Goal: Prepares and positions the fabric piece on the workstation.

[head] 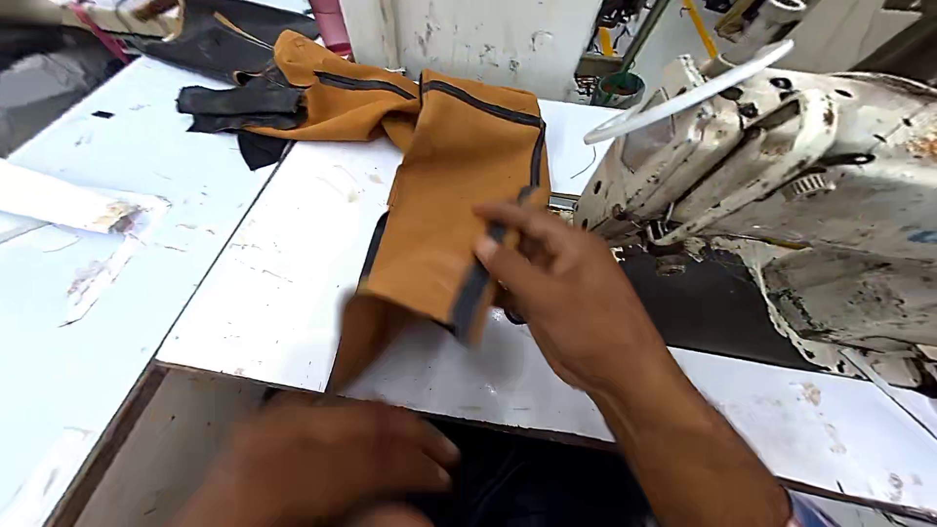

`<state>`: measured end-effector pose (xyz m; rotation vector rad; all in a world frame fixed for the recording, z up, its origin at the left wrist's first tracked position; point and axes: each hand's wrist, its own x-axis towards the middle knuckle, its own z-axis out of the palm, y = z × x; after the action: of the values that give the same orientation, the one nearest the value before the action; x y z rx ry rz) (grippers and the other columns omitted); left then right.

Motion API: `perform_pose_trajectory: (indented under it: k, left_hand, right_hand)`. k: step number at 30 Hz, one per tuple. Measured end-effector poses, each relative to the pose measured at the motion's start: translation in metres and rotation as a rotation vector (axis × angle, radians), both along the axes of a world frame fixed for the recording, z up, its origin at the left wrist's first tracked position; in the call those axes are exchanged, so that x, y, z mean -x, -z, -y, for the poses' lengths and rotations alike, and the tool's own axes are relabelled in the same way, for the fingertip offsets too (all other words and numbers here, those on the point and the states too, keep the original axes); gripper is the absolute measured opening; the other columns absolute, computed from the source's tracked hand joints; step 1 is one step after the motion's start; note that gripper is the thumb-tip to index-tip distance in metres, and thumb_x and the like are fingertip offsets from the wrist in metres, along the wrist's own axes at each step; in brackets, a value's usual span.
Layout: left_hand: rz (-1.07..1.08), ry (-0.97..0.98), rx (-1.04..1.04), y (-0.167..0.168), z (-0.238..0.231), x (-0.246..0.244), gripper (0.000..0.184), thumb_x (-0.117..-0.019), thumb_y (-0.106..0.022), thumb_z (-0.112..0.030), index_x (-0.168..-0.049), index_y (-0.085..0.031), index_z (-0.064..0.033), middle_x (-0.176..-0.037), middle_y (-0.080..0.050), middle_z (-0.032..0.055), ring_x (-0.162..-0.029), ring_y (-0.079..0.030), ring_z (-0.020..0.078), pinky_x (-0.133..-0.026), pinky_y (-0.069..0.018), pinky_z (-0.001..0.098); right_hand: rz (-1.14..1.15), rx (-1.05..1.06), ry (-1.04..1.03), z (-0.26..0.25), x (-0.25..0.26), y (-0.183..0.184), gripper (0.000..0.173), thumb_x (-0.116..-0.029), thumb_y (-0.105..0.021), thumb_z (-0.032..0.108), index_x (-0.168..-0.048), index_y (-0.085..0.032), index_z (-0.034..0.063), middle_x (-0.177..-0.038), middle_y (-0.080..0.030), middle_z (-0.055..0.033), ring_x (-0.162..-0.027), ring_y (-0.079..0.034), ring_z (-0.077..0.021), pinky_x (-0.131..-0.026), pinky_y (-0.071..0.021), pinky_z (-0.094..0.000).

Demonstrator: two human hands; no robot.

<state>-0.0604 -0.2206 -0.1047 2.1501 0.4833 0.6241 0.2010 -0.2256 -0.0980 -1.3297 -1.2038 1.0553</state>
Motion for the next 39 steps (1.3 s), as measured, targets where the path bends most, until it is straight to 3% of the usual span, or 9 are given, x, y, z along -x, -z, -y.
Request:
perform_pose_trajectory:
  k: [2, 5, 8, 11, 21, 27, 32, 37, 39]
  left_hand:
    - [-0.071, 0.131, 0.004, 0.023, 0.036, -0.025, 0.045, -0.11, -0.046, -0.035, -0.133, -0.066, -0.0019, -0.142, -0.062, 0.0145, -0.136, -0.056, 0.0227, -0.116, -0.0445, 0.0385]
    - [-0.322, 0.012, -0.243, 0.069, 0.043, -0.079, 0.07, -0.1086, -0.028, -0.056, -0.155, -0.043, -0.0056, -0.163, -0.04, 0.0118, -0.153, -0.034, 0.0242, -0.126, -0.0281, 0.0466]
    - [-0.43, -0.125, -0.418, 0.11, 0.025, -0.128, 0.077, -0.1036, -0.032, -0.065, -0.156, -0.044, -0.0095, -0.165, -0.036, 0.0093, -0.155, -0.028, 0.0244, -0.127, -0.019, 0.0521]
    - [-0.419, -0.183, -0.481, 0.117, 0.005, -0.151, 0.072, -0.1051, -0.034, -0.058, -0.155, -0.045, -0.007, -0.164, -0.038, 0.0103, -0.154, -0.029, 0.0252, -0.127, -0.016, 0.0525]
    - [-0.688, -0.57, -0.463, 0.106, -0.101, 0.013, 0.09, -0.1015, -0.029, -0.069, -0.159, -0.033, 0.0005, -0.165, -0.032, 0.0195, -0.155, -0.025, 0.0352, -0.125, -0.0133, 0.0627]
    - [-0.729, -0.791, -0.451, 0.109, -0.086, 0.006, 0.098, -0.0992, -0.029, -0.071, -0.159, -0.026, 0.0065, -0.165, -0.022, 0.0293, -0.155, -0.019, 0.0437, -0.122, -0.012, 0.0689]
    - [-0.546, -0.507, -0.525, 0.12, 0.031, -0.112, 0.107, -0.0888, -0.036, -0.083, -0.159, -0.035, -0.0027, -0.167, -0.025, 0.0211, -0.157, -0.02, 0.0345, -0.127, -0.0131, 0.0605]
    - [-0.189, -0.004, -0.391, 0.117, 0.093, -0.206, 0.07, -0.0921, -0.063, -0.034, -0.148, -0.049, 0.0046, -0.159, -0.043, 0.0197, -0.154, -0.03, 0.0333, -0.127, -0.0183, 0.0527]
    - [-0.308, 0.083, -0.398, 0.112, 0.095, -0.21, 0.077, -0.0955, -0.056, -0.045, -0.156, -0.039, 0.0008, -0.166, -0.034, 0.014, -0.157, -0.023, 0.0272, -0.127, -0.0138, 0.0495]
  right_hand:
    - [-0.118, -0.048, -0.074, -0.023, 0.013, -0.025, 0.038, -0.1068, -0.053, 0.015, -0.144, -0.055, 0.0101, -0.109, -0.068, -0.0082, -0.083, -0.069, -0.0163, -0.074, -0.0612, -0.0358]
    - [-0.28, -0.113, -0.012, -0.066, 0.032, -0.049, 0.037, -0.1057, -0.052, 0.009, -0.142, -0.053, 0.0, -0.111, -0.066, -0.01, -0.087, -0.07, -0.013, -0.079, -0.0605, -0.0273]
    - [-0.393, -0.178, 0.088, -0.08, 0.042, -0.059, 0.023, -0.105, -0.05, 0.003, -0.127, -0.055, -0.0034, -0.11, -0.066, -0.0128, -0.094, -0.072, -0.016, -0.084, -0.0621, -0.0288]
    - [-0.386, -0.177, 0.118, -0.071, 0.039, -0.057, 0.027, -0.1058, -0.048, 0.003, -0.132, -0.052, -0.0032, -0.113, -0.065, -0.0108, -0.097, -0.071, -0.0146, -0.087, -0.0615, -0.0273]
    - [-0.451, -0.185, 0.174, -0.068, 0.036, -0.065, 0.017, -0.1021, -0.051, -0.003, -0.118, -0.053, -0.0018, -0.105, -0.062, -0.0102, -0.089, -0.071, -0.0136, -0.082, -0.0632, -0.0261]
    - [-0.505, -0.214, 0.097, -0.067, 0.033, -0.07, 0.01, -0.1012, -0.051, -0.006, -0.11, -0.052, -0.0032, -0.101, -0.06, -0.0138, -0.093, -0.07, -0.018, -0.083, -0.0637, -0.0298]
    - [-0.501, -0.145, 0.051, -0.062, 0.027, -0.072, 0.027, -0.1043, -0.049, -0.002, -0.131, -0.051, -0.0061, -0.114, -0.061, -0.0159, -0.096, -0.071, -0.0164, -0.084, -0.0624, -0.027]
    - [-0.363, -0.073, -0.019, -0.045, 0.023, -0.072, 0.038, -0.1051, -0.049, 0.003, -0.143, -0.047, -0.0015, -0.117, -0.065, -0.0103, -0.095, -0.071, -0.0118, -0.084, -0.0608, -0.0241]
    - [-0.301, -0.04, -0.049, -0.034, 0.015, -0.071, 0.044, -0.1059, -0.049, 0.005, -0.149, -0.043, 0.0018, -0.119, -0.066, -0.0089, -0.096, -0.071, -0.0119, -0.085, -0.0613, -0.025]
